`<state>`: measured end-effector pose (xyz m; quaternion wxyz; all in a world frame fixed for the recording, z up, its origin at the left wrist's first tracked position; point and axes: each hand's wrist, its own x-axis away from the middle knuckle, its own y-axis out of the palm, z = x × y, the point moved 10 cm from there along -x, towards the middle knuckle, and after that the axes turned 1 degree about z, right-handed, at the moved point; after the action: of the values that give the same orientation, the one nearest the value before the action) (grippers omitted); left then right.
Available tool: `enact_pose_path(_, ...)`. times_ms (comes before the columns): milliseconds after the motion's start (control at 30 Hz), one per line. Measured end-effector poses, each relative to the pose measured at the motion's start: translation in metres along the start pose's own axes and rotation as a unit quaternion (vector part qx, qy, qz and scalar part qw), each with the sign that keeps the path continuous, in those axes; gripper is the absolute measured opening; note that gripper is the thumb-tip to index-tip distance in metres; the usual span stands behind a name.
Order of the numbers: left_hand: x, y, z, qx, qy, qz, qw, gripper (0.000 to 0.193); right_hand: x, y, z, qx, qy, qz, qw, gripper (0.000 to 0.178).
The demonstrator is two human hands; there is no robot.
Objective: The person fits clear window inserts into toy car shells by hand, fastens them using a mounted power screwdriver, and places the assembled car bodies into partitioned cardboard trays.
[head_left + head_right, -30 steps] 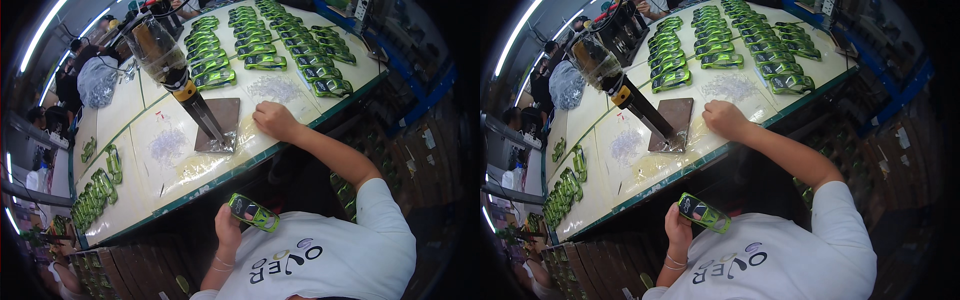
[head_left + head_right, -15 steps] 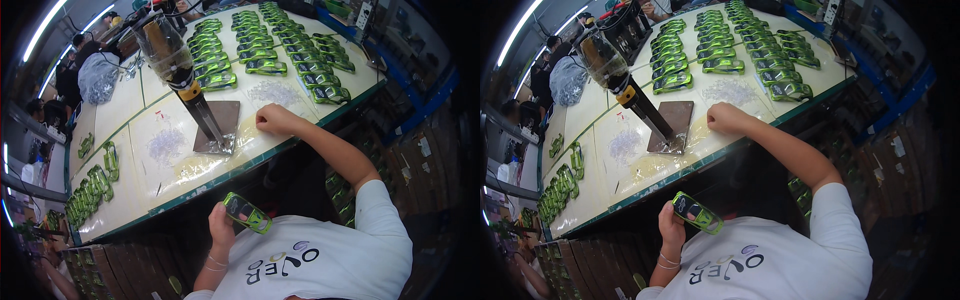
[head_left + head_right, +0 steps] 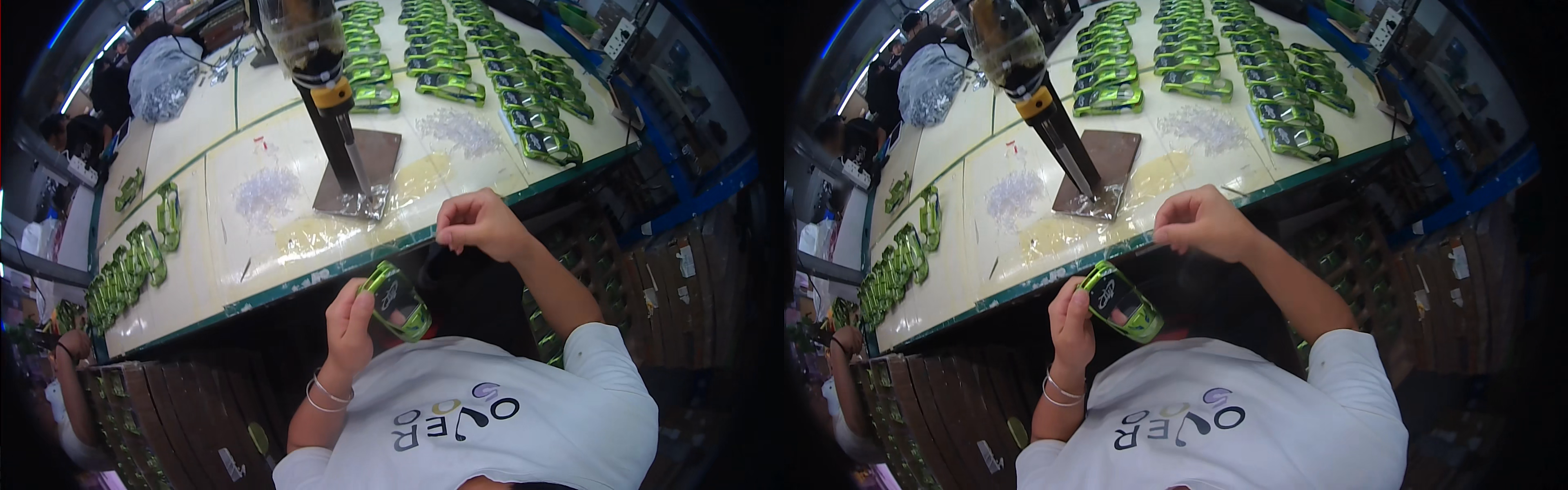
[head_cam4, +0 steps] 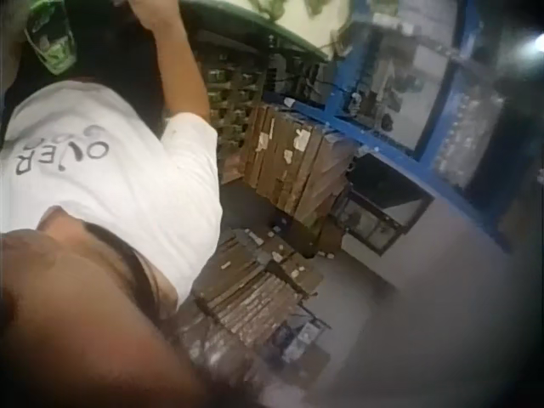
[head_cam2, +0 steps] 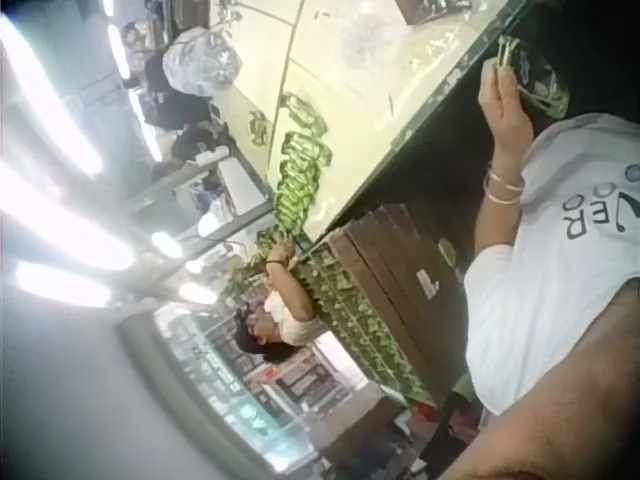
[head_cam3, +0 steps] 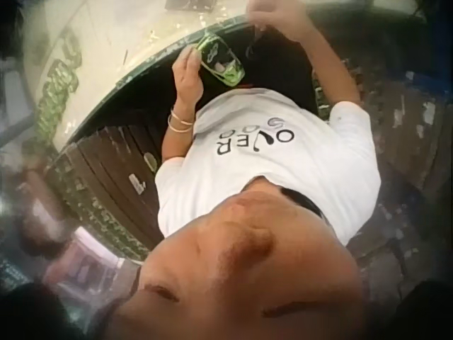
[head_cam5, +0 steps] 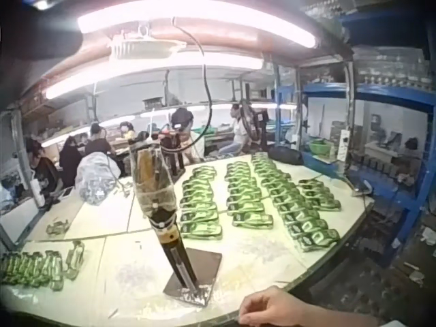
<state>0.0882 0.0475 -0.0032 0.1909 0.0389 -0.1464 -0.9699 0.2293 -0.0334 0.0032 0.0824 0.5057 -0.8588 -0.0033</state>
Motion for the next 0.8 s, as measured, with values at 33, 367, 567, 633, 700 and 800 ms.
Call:
enact_pose_path(33, -0.003, 0.006, 0.003, -0.008, 0.005, -0.011, 1.000, 0.026, 0.008, 0.012, -0.006, -0.018, -0.014, -0.012, 1.000, 0.006)
enact_pose_path(367, 0.000, 0.026, 0.019, -0.137, 0.045, -0.057, 0.988, 0.029, 0.017, 0.043, -0.014, -0.068, -0.074, -0.077, 0.992, 0.003)
enact_pose_path(567, 0.002, 0.034, 0.036, -0.227, 0.137, -0.084, 0.961, 0.019, 0.020, 0.044, -0.016, -0.095, -0.075, -0.075, 0.990, 0.003)
enact_pose_path(633, 0.002, 0.033, 0.034, -0.224, 0.122, -0.083, 0.963, 0.018, 0.021, 0.045, -0.021, -0.048, -0.093, -0.081, 0.991, 0.003)
enact_pose_path(700, 0.002, 0.033, 0.033, -0.222, 0.108, -0.081, 0.966, 0.017, 0.022, 0.044, -0.025, -0.020, -0.107, -0.078, 0.991, 0.004)
enact_pose_path(800, 0.002, 0.035, 0.030, -0.242, 0.106, -0.089, 0.961, 0.016, 0.025, 0.043, -0.033, 0.061, -0.151, -0.079, 0.984, 0.005)
